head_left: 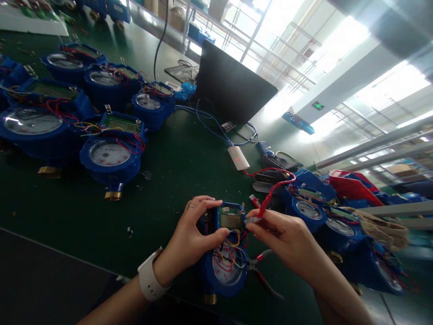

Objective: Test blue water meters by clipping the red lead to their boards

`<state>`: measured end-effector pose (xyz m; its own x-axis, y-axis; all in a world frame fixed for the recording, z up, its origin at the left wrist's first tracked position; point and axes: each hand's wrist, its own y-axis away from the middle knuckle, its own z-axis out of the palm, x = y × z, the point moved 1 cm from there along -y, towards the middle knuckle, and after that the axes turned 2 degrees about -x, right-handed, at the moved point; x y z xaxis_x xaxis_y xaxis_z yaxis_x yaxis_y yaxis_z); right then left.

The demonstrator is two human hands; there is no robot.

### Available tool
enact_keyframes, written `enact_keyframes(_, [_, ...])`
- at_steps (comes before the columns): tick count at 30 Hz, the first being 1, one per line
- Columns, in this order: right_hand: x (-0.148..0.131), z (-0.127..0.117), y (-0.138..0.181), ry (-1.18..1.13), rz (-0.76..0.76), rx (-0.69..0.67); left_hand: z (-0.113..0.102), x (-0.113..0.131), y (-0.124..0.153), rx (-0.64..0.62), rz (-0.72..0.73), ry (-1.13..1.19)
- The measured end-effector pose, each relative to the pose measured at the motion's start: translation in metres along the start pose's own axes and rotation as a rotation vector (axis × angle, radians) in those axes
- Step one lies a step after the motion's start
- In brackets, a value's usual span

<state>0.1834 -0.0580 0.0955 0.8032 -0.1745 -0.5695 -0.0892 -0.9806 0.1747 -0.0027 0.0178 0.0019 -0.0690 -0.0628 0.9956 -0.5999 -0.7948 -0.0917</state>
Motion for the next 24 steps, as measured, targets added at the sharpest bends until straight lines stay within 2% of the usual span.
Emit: enact_keyframes(24, [-0.002, -0.001, 0.0005, 0.019, -0.012, 0.009, -0.0002, 0.0, -0.0005, -0.003, -0.006, 0.007])
